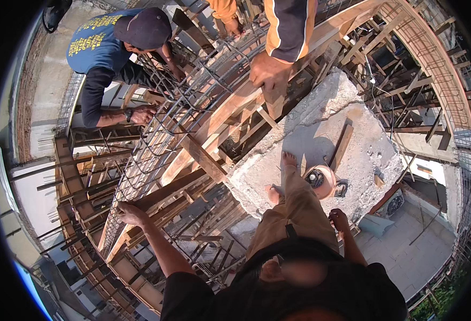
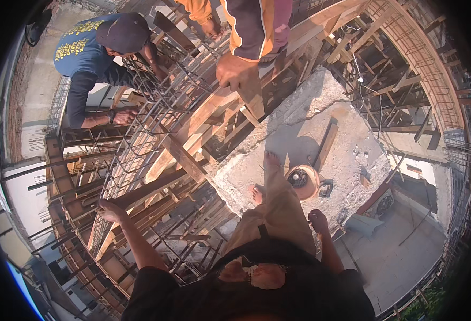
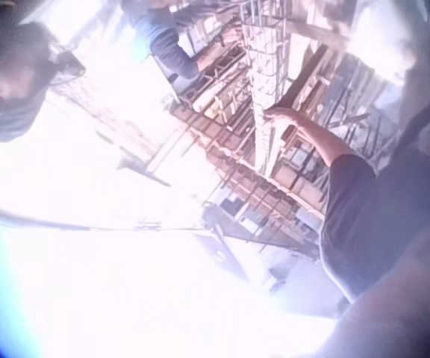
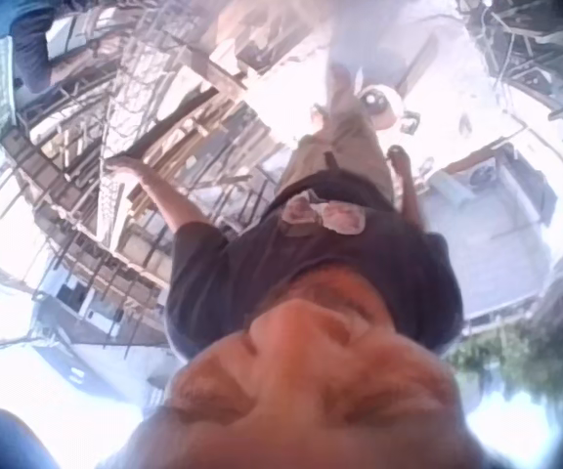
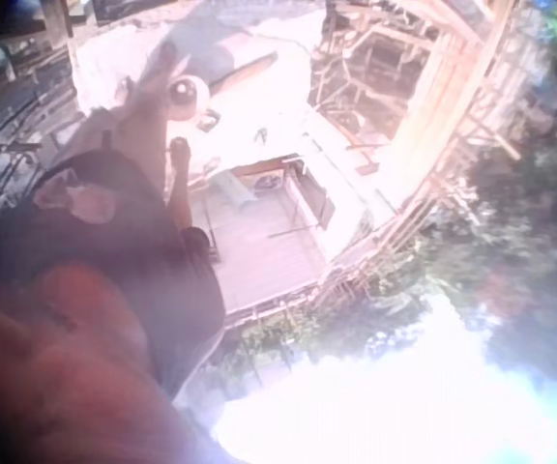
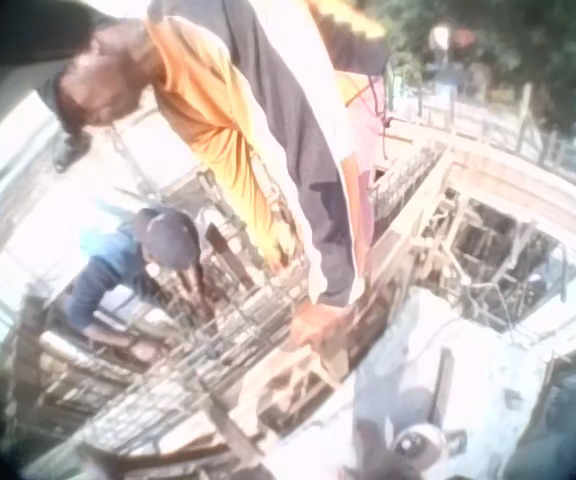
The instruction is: The person, along with other workers, aligns a rebar cage within wooden formwork, uses a hammer to secure wooden supports, and ties the rebar with wire while standing on the structure.
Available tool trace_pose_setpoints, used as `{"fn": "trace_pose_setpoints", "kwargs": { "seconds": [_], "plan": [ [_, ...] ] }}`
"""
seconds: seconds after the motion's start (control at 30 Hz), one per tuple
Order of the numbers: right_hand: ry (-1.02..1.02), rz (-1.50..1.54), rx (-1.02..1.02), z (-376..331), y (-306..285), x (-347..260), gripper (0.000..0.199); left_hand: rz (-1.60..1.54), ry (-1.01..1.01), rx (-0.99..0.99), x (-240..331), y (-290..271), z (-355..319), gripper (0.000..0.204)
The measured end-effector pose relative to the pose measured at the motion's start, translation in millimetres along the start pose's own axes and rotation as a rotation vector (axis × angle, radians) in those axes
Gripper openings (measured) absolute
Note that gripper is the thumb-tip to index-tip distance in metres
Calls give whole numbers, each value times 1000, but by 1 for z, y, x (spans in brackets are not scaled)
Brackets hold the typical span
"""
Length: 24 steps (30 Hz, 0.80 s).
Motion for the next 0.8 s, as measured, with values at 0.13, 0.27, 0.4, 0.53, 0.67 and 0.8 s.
{"fn": "trace_pose_setpoints", "kwargs": {
  "seconds": [0.13, 0.27, 0.4, 0.53, 0.67, 0.8],
  "plan": [
    [-251, -330, 231, 4, -9, 32, 28, -213, -14, -32, 28, 26, -10, 51],
    [42, -65, 118, 23, -10, 72, 41, -34, 260, -138, 66, 30, -15, 61],
    [49, -47, 313, 74, -25, 63, 42, 26, 35, -228, 23, 10, -3, 61],
    [73, 264, 374, 124, -61, 47, 38, 152, 154, -208, 7, 28, -6, 64],
    [93, 533, 326, 199, -85, 41, 36, 134, 480, -461, 82, 118, -101, 63],
    [4, 402, 416, 278, -128, 15, 34, 117, 619, -581, 111, 176, -152, 62]
  ]
}}
Point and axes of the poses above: each hand's wrist, its own z-axis towards the middle knuckle, its own y-axis out of the palm, x = y × z, the point moved 10 cm from there along z, towards the middle knuckle, and after that the axes turned 15 degrees about y, right-handed, at the moved point
